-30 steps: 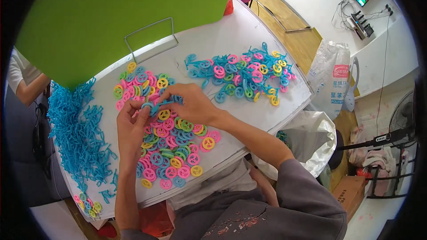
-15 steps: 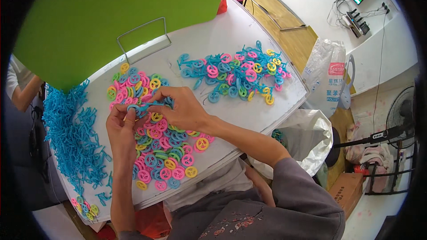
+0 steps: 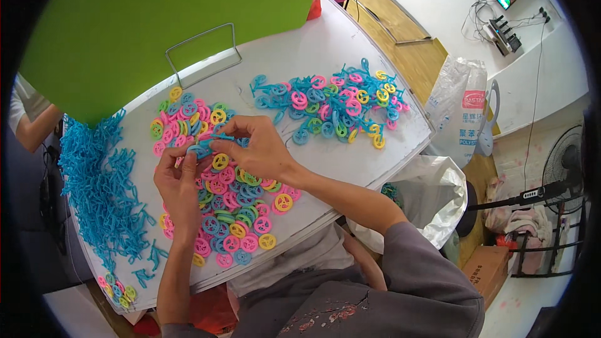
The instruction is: Assembling colorful smiley face charms and plastic rings using a small crochet-like tool.
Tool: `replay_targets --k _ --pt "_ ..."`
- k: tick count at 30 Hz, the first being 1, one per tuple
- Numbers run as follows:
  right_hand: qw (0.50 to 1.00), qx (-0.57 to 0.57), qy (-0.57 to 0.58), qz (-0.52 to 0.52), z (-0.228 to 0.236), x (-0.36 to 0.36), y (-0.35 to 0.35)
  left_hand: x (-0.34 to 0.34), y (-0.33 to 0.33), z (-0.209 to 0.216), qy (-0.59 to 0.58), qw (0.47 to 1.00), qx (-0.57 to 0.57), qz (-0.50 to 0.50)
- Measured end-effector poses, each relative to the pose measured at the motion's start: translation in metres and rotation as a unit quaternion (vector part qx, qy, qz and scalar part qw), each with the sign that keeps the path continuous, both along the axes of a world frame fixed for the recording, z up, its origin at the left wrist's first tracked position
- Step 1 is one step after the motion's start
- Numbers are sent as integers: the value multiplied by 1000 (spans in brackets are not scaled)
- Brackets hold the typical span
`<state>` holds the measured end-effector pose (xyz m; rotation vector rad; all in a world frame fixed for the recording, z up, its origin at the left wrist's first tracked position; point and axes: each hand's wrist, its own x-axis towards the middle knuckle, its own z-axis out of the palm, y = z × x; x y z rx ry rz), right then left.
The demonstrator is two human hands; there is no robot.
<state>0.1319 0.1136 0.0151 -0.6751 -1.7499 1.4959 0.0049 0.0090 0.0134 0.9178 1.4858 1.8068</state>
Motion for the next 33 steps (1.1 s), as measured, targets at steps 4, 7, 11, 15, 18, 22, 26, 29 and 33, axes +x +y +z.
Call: replay_targets --k 4,7,11,15,18,22,26,29,33 --pt "998 -58 -15 21 6 2 -1 2 -1 -9 15 1000 17 18" --pt "990 -133 -37 34 6 2 -1 5 -2 -7 27 999 21 30" --pt "996 -89 -22 1 -4 -2 -7 9 -2 -8 28 998 -2 50" --pt "993 100 -23 -56 -6 -5 -12 10 -2 -8 17 998 4 55" --pt "999 7 -16 -37 -9 -7 -10 9 -3 -7 -29 999 -6 41" --pt "994 -104 -15 -14 -4 -8 -11 5 -5 -12 -21 999 0 42" --pt "998 25 10 -49 -4 -8 -12 7 0 -8 24 999 6 39" --pt "995 87 -11 -55 -3 -7 -11 5 2 -7 44 997 4 55" --pt "998 38 -26 -44 3 -4 -12 5 1 1 56 998 -17 24"
